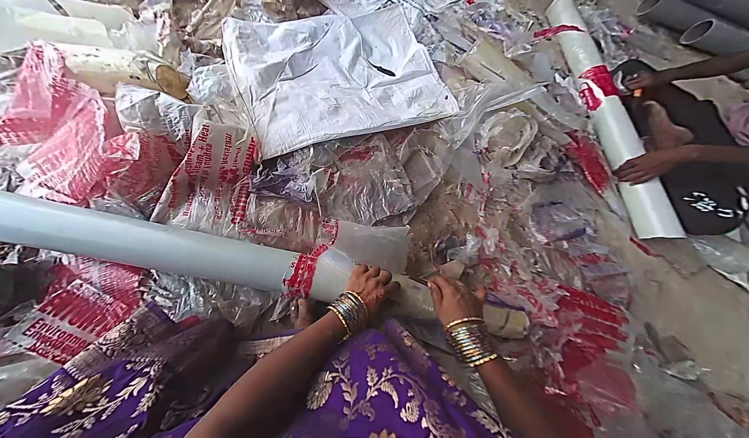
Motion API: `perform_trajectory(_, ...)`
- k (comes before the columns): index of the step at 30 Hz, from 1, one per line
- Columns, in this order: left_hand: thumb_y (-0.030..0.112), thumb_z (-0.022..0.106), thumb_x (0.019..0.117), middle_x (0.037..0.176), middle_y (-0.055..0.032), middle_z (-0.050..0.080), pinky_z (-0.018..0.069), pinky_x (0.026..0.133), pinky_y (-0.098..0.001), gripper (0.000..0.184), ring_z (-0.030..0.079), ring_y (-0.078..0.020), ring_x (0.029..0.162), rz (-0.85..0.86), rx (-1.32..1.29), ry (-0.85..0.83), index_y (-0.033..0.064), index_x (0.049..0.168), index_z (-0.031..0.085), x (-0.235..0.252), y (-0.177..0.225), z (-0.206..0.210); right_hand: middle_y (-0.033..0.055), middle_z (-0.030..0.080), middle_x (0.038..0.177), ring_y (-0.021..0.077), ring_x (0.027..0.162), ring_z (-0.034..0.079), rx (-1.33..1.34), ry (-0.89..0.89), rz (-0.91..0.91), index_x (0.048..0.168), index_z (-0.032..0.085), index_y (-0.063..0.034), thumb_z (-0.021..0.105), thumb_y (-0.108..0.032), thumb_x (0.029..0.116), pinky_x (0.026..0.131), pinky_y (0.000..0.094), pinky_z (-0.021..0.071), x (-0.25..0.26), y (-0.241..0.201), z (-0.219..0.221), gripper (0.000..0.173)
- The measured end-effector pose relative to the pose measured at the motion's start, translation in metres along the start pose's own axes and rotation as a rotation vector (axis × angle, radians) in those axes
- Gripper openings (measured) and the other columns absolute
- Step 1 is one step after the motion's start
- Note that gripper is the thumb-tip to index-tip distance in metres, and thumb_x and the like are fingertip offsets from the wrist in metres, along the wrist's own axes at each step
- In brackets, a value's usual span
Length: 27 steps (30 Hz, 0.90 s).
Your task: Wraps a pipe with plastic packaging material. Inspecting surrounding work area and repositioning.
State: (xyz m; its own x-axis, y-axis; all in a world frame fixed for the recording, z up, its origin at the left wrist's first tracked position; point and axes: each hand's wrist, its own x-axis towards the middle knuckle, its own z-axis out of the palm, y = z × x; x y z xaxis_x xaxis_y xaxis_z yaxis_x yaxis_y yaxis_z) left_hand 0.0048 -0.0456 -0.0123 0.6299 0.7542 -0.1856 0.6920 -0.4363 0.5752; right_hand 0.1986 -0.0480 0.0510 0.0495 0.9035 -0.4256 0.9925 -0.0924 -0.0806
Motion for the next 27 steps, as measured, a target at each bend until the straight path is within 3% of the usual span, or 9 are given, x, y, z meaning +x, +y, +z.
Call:
perform_trajectory(3,0.012,0.056,0.1015,0.123,-0.0210,0.069,0.0445,0.101,-0.0579,0.026,0.062,-0.0414,0.119,0.010,-0.009,0.058,0.0019,0.118,0.073,0.001,0.011,0.002,0.0239,0.072,0.116,0.0418,0.113,0.068,-0.031,-0.224,0.062,0.137,0.059,-0.0034,0.041,-0.023,0.1109,0.103,0.0587,0.0454,0.011,-0.020,-0.017,0.037)
perform_trajectory(5,0.007,0.056,0.1005,0.122,-0.0223,0.069,0.0495,0.098,-0.0562,0.022,0.064,-0.0423,0.118,0.079,-0.020,0.082,-0.0029,0.110,0.073,0.008,0.009,0.004,0.0207,0.074,0.111,0.0390,0.106,0.071,0.100,-0.252,0.096,0.140,0.056,-0.0048,0.044,-0.021,0.1103,0.096,0.0557,0.0514,0.014,-0.020,-0.011,0.036)
perform_trajectory(8,0.013,0.054,0.1047,0.124,-0.0232,0.067,0.0502,0.093,-0.0598,0.026,0.062,-0.0445,0.118,0.098,-0.081,-0.058,-0.0014,0.117,0.071,0.021,-0.002,-0.010,0.0245,0.073,0.103,0.0433,0.098,0.071,0.274,-0.070,0.131,0.139,0.057,0.0004,0.050,-0.015,0.1069,0.090,0.0589,0.0521,0.003,-0.018,0.012,0.036)
perform_trajectory(12,0.017,0.050,0.1063,0.129,-0.0199,0.066,0.0474,0.097,-0.0620,0.029,0.059,-0.0430,0.124,0.014,-0.151,-0.117,0.0016,0.121,0.070,0.034,-0.006,-0.019,0.0261,0.070,0.113,0.0394,0.102,0.070,0.491,0.006,0.210,0.146,0.046,0.0064,0.048,-0.003,0.1037,0.094,0.0520,0.0527,-0.011,-0.024,0.037,0.043)
perform_trajectory(15,0.020,0.049,0.1069,0.130,-0.0198,0.065,0.0469,0.098,-0.0626,0.031,0.058,-0.0426,0.126,-0.043,-0.183,-0.122,0.0016,0.122,0.070,0.034,-0.004,-0.015,0.0247,0.072,0.099,0.0387,0.087,0.071,0.608,0.131,0.197,0.149,0.040,0.0097,0.051,0.001,0.0996,0.084,0.0531,0.0552,-0.019,-0.030,0.061,0.051)
perform_trajectory(20,0.024,0.049,0.1075,0.132,-0.0188,0.064,0.0475,0.098,-0.0636,0.033,0.057,-0.0418,0.128,-0.112,-0.206,-0.128,0.0029,0.122,0.070,0.035,-0.001,-0.015,0.0225,0.070,0.071,0.0385,0.062,0.068,0.612,0.351,0.117,0.136,0.053,0.0153,0.060,-0.006,0.0968,0.065,0.0558,0.0547,-0.025,-0.034,0.088,0.045)
perform_trajectory(24,0.025,0.048,0.1073,0.131,-0.0184,0.065,0.0475,0.098,-0.0633,0.034,0.058,-0.0409,0.128,-0.126,-0.215,-0.111,0.0027,0.121,0.070,0.034,0.001,-0.014,0.0195,0.065,0.062,0.0334,0.049,0.063,0.611,0.563,0.072,0.124,0.058,0.0169,0.060,-0.007,0.0929,0.052,0.0518,0.0528,-0.018,-0.035,0.112,0.040)
perform_trajectory(26,0.025,0.049,0.1071,0.131,-0.0187,0.065,0.0474,0.098,-0.0637,0.034,0.057,-0.0411,0.128,-0.136,-0.219,-0.110,0.0024,0.121,0.070,0.034,0.002,-0.014,0.0234,0.068,0.069,0.0392,0.058,0.067,0.578,0.510,0.153,0.126,0.058,0.0153,0.060,-0.007,0.0947,0.059,0.0554,0.0544,-0.015,-0.044,0.102,0.038)
perform_trajectory(27,0.025,0.049,0.1070,0.131,-0.0189,0.065,0.0472,0.098,-0.0637,0.034,0.058,-0.0413,0.128,-0.137,-0.222,-0.108,0.0023,0.121,0.070,0.034,0.002,-0.014,0.0261,0.071,0.079,0.0427,0.069,0.070,0.573,0.396,0.235,0.131,0.056,0.0126,0.059,-0.007,0.0988,0.069,0.0577,0.0552,-0.014,-0.049,0.088,0.038)
